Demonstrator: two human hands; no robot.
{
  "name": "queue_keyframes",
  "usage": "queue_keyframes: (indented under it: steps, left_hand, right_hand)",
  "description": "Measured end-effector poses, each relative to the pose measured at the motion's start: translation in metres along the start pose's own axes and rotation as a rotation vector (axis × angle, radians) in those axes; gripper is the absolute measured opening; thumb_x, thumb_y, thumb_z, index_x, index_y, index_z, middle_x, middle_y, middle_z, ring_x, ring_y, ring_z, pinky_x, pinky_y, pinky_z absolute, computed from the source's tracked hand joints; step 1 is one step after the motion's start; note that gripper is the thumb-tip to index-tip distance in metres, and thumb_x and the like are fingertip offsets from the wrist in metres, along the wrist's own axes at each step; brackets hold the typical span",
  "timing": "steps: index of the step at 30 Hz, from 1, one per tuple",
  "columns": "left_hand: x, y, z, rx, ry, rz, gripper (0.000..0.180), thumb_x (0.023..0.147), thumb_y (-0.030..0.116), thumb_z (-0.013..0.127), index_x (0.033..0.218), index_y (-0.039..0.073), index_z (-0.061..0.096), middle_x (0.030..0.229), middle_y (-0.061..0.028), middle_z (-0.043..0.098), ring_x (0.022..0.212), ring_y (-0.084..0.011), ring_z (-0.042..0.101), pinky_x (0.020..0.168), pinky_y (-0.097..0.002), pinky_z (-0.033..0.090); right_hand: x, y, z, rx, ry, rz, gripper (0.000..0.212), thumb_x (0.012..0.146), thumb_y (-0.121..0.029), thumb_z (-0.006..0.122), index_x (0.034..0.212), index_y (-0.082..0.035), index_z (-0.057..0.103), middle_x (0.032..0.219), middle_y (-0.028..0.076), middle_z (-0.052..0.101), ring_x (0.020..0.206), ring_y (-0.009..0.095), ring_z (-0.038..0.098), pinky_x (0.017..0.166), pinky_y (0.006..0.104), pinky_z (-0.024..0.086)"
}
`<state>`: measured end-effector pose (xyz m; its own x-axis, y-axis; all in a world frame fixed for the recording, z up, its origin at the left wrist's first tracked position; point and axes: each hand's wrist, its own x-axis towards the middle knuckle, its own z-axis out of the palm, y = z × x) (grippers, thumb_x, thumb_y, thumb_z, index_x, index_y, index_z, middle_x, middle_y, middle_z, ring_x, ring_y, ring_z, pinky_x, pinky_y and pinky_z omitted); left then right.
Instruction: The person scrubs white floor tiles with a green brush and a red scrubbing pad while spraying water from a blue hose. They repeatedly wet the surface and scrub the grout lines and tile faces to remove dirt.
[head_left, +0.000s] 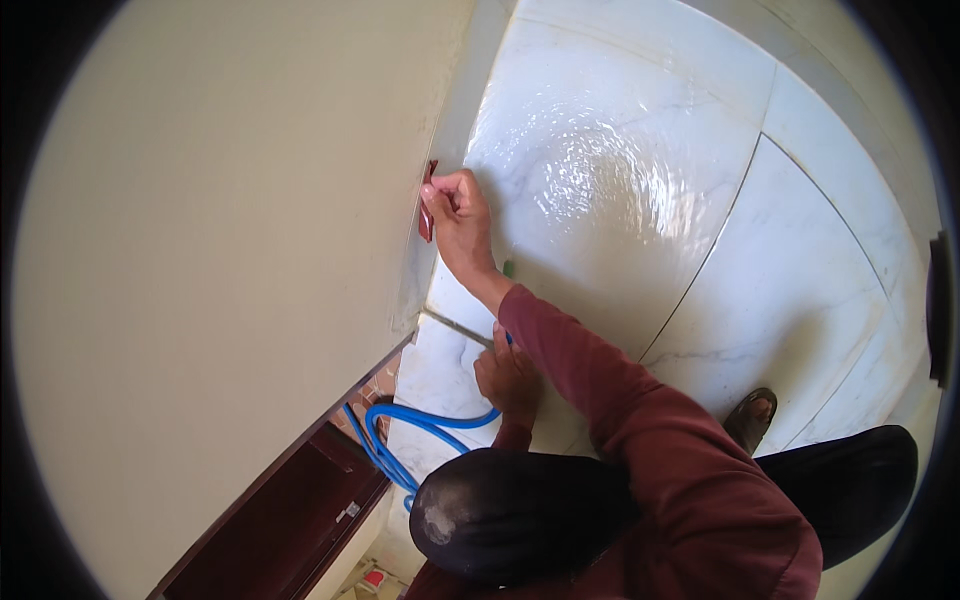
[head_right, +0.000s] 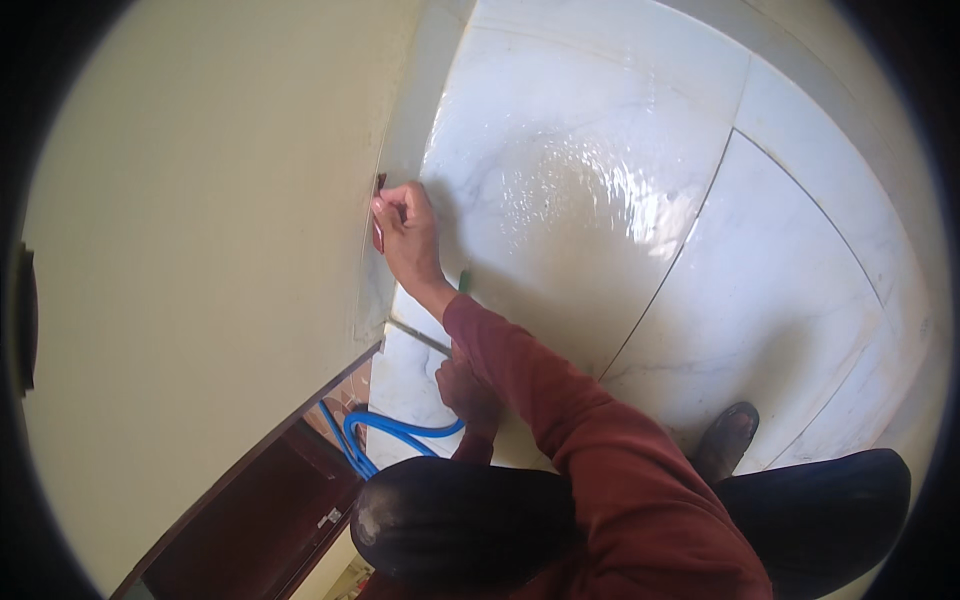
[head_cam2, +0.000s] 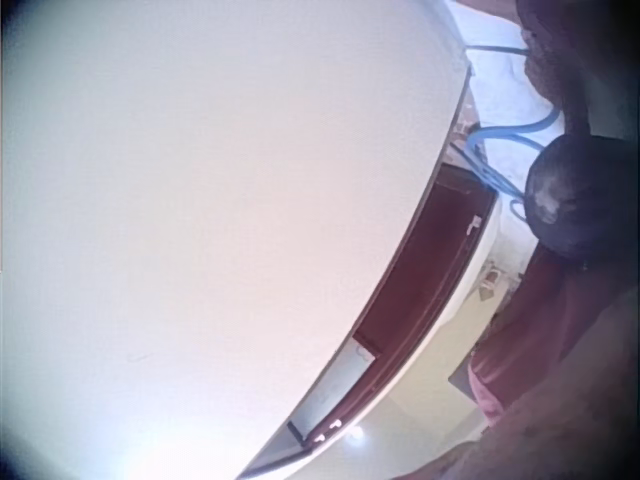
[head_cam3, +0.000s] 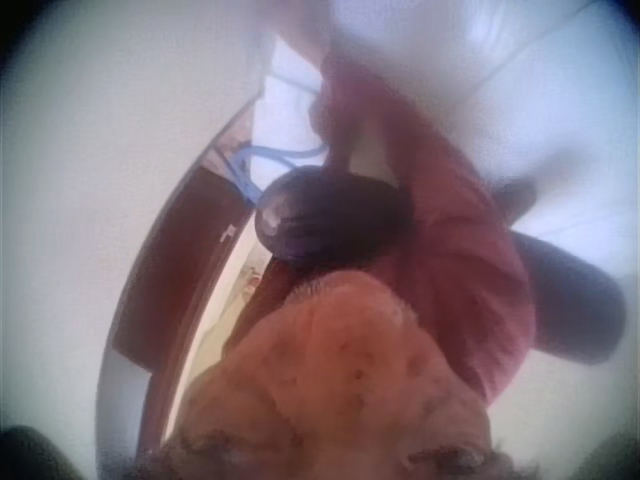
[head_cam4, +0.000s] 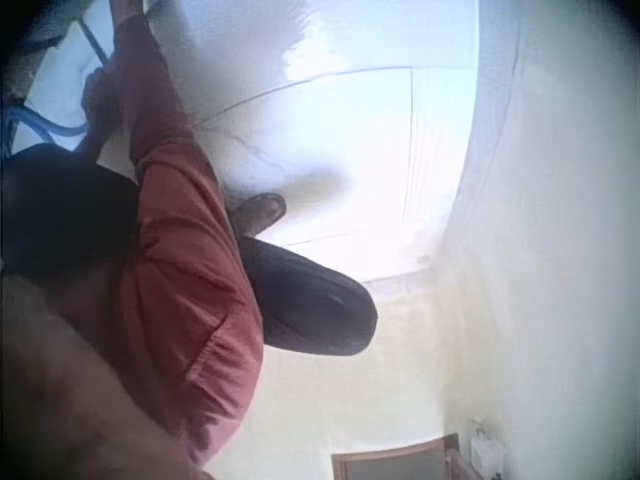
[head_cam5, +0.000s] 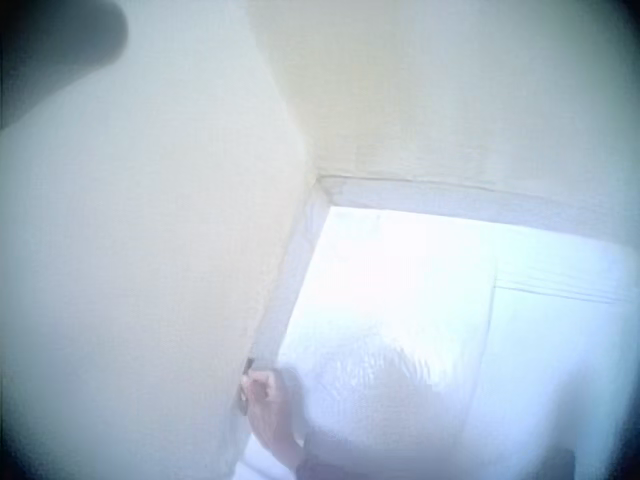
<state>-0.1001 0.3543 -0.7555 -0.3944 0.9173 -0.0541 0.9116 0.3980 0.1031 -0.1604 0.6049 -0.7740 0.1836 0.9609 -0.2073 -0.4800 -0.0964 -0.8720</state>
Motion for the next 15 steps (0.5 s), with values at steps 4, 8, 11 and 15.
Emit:
queue_keyframes:
  steps: [4, 8, 11, 15]
  left_hand:
    - [-0.003, -0.007, -0.003, -0.099, 0.175, 0.080, 0.050, 0.103, 0.016, 0.062, 0.151, 0.007, 0.062, 0.087, -0.0137, 0.055, 0.077, -0.0369, 0.053, 0.070, -0.0499, 0.044]
    - [0.003, 0.008, -0.004, -0.124, 0.152, 0.120, 0.050, 0.103, 0.015, 0.062, 0.152, 0.008, 0.061, 0.087, -0.0136, 0.054, 0.076, -0.0371, 0.052, 0.069, -0.0503, 0.043]
    - [-0.004, -0.003, -0.003, -0.089, 0.138, 0.085, 0.050, 0.104, 0.016, 0.061, 0.152, 0.006, 0.060, 0.086, -0.0137, 0.055, 0.077, -0.0373, 0.053, 0.070, -0.0506, 0.043]
    - [-0.009, 0.000, -0.006, -0.108, 0.151, 0.094, 0.047, 0.106, 0.018, 0.059, 0.150, 0.003, 0.061, 0.086, -0.0144, 0.059, 0.078, -0.0376, 0.054, 0.072, -0.0510, 0.044]
  right_hand:
    - [0.137, -0.049, 0.004, -0.072, 0.119, -0.115, 0.014, 0.103, -0.015, 0.070, 0.097, -0.003, 0.064, 0.093, 0.010, 0.068, 0.086, 0.019, 0.065, 0.078, 0.0389, 0.053]
    - [0.250, -0.087, -0.031, -0.048, 0.176, -0.095, 0.013, 0.099, -0.015, 0.074, 0.098, -0.004, 0.066, 0.091, 0.007, 0.070, 0.080, 0.018, 0.066, 0.067, 0.0365, 0.055]
    - [0.145, -0.034, -0.014, -0.138, 0.054, -0.106, 0.013, 0.103, -0.013, 0.073, 0.100, -0.005, 0.064, 0.092, 0.005, 0.071, 0.077, 0.012, 0.067, 0.067, 0.0305, 0.056]
    - [0.061, -0.040, -0.078, -0.250, -0.256, 0.148, 0.008, 0.104, -0.006, 0.071, 0.105, -0.006, 0.063, 0.090, 0.002, 0.069, 0.082, 0.006, 0.063, 0.070, 0.0248, 0.053]
